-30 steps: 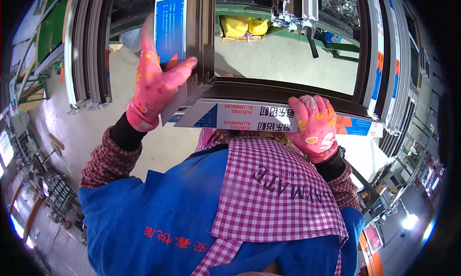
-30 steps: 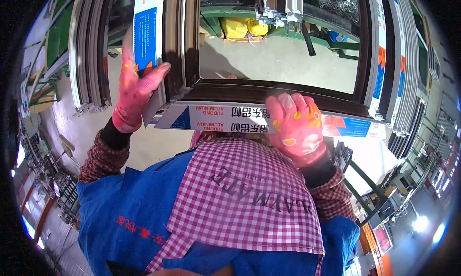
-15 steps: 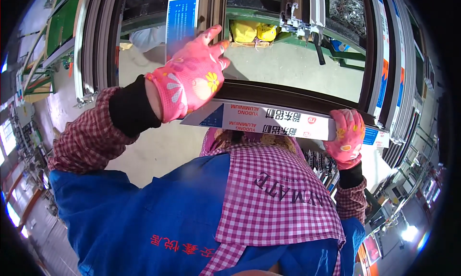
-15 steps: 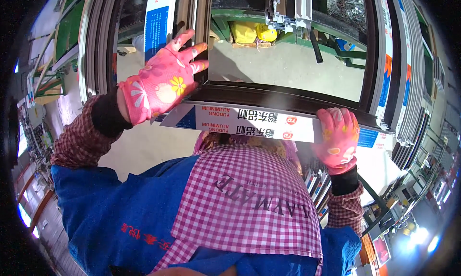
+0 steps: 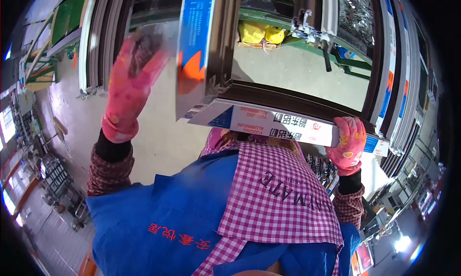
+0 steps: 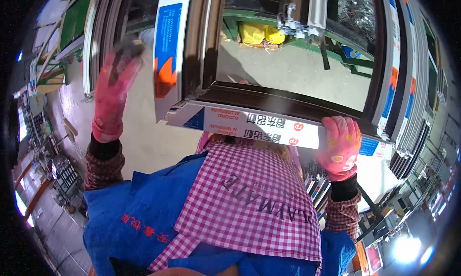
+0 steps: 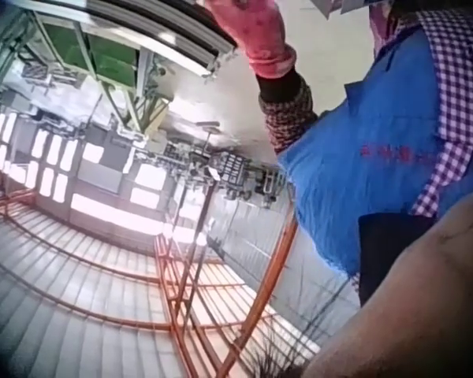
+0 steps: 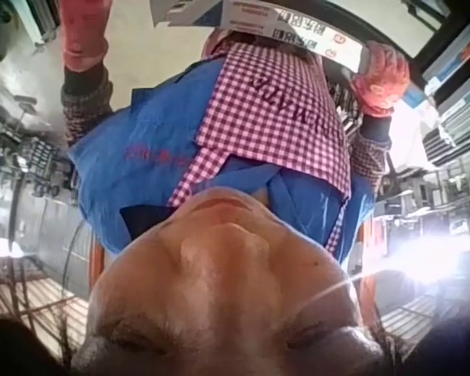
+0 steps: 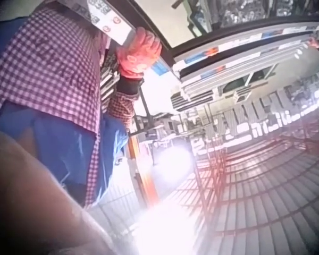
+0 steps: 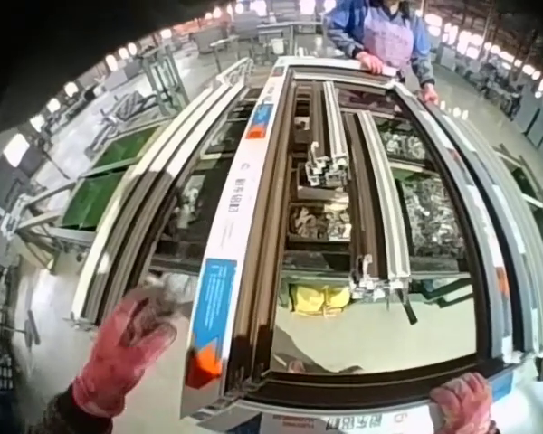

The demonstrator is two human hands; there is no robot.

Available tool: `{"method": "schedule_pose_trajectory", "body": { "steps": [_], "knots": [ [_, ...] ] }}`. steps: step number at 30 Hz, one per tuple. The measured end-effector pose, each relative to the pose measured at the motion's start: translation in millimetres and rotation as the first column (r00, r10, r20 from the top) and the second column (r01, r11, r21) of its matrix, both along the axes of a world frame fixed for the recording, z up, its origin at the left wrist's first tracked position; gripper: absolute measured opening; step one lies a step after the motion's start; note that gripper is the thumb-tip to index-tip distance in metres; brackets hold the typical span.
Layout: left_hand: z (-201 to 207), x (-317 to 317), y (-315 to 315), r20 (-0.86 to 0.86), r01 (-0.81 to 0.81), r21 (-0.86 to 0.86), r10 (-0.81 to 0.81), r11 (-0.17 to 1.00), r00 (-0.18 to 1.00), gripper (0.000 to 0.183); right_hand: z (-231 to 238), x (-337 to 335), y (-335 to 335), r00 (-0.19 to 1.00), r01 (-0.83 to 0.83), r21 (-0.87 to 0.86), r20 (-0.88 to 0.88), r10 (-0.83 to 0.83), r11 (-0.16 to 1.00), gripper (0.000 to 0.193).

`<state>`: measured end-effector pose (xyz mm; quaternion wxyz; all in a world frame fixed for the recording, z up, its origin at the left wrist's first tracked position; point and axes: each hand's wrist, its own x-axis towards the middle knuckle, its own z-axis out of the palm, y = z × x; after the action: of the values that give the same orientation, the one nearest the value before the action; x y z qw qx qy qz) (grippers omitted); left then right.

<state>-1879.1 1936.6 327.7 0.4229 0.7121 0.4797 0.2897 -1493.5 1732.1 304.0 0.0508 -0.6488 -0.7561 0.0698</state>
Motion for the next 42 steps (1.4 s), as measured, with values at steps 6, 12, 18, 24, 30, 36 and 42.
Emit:
{"method": "schedule_pose_trajectory", "body": {
  "steps": [6, 12, 18, 24, 30, 36, 42],
  "knots": [
    [-0.4, -19.3, -65.6, 0.106, -0.058, -0.853, 0.280, 0.519, 0.954, 0.042, -9.1, 4.6, -9.2, 0.998, 0.052, -0.010, 0.018, -0.052, 0.999, 0.049],
    [-10.2, -33.9, -78.8, 0.260, 0.057, -0.914, 0.471, 0.402, 0.843, 0.031, -5.0, 2.0, -6.2, 1.000, 0.018, -0.016, -0.014, -0.018, 1.000, 0.057],
    [-29.4, -48.4, -72.2, 0.381, 0.204, -0.897, 0.451, 0.392, 0.807, 0.018, 13.9, -0.8, 6.8, 0.999, -0.021, -0.070, 0.037, 0.024, 0.997, 0.062],
    [-34.1, -53.9, -61.2, 0.419, 0.296, -0.886, 0.344, 0.357, 0.840, 0.023, 9.3, -1.8, 2.9, 0.998, -0.049, -0.049, 0.032, 0.051, 0.998, 0.059],
    [-41.7, -55.3, -52.5, 0.385, 0.278, -0.874, 0.218, 0.399, 0.897, 0.051, 0.4, 0.2, 9.6, 0.999, -0.044, -0.066, -0.017, 0.043, 0.997, 0.055],
    [-39.1, -47.6, -34.0, 0.396, 0.354, -0.812, -0.008, 0.464, 0.918, 0.096, -1.4, -6.5, 0.9, 0.999, -0.043, -0.050, 0.026, 0.044, 0.998, 0.055],
    [-38.7, 1.7, -8.0, 0.480, 0.278, -0.705, 0.151, 0.652, 0.864, 0.068, 9.4, -13.5, 9.9, 0.999, 0.042, -0.076, 0.000, -0.042, 0.996, 0.058]
  ]
}}
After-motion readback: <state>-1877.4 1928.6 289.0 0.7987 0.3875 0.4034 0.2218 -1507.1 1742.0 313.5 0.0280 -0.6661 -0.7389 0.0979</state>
